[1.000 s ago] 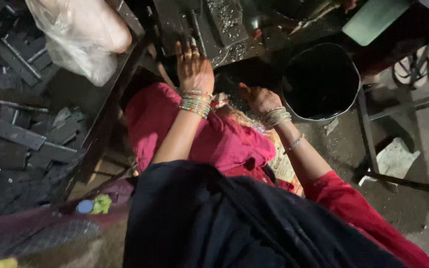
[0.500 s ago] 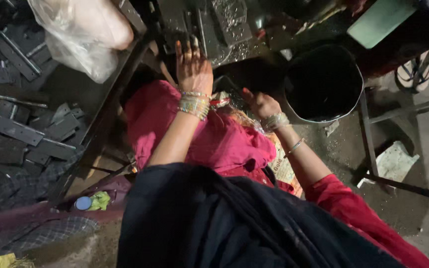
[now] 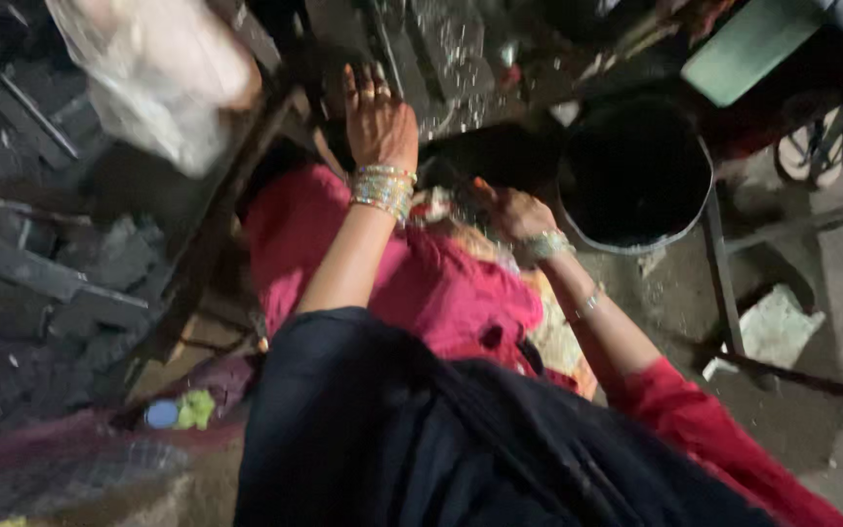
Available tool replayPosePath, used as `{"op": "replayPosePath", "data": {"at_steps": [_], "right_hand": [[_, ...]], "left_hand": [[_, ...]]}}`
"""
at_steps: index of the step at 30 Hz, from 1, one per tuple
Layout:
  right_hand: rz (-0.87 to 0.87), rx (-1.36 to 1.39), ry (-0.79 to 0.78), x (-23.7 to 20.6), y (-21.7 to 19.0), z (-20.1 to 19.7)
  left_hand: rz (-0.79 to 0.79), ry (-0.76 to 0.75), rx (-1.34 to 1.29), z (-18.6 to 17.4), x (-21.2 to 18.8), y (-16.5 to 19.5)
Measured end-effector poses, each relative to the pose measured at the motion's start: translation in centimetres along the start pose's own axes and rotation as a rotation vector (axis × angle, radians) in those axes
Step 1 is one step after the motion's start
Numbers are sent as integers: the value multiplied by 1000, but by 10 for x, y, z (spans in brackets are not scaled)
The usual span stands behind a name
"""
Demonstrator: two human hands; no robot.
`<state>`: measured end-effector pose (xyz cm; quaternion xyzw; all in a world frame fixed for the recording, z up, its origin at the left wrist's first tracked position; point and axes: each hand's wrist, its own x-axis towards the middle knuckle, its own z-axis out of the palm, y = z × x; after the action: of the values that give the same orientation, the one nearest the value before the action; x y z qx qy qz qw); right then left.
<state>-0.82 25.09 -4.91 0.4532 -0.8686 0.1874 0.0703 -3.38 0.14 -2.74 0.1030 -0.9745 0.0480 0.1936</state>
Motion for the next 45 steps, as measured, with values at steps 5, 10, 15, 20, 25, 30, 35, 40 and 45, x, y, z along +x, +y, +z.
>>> {"op": "replayPosePath", "data": {"at_steps": [5,10,15,20,25,30,35,40,45], "right_hand": [[407,-208,-157,7,11,-2],[333,53,-138,-21,2,20],[434,-181,-319,11,-5,-19],[-34,-578,25,2,-7,-27],[253,-132,-160,-25,5,32],[338,-29,-131,-11,-4,-8],[294,-25,146,35,-59,-103],[346,-171,353,84,-81,-115],[199,-205,492,80,-71,-103]], "left_hand": [[-75,-56,-71,16,26,-3],[-49,188,-9,12,27,-6],[-14,18,28,2,50,-22],[-90,-7,-26,4,71,-24],[-120,130,36,7,64,-22],[-140,-138,-205,-17,48,-38],[-120,178,-536,-54,-66,-76],[-604,-47,-134,-77,-163,-177],[-616,84,128,-62,-199,-266]]}}
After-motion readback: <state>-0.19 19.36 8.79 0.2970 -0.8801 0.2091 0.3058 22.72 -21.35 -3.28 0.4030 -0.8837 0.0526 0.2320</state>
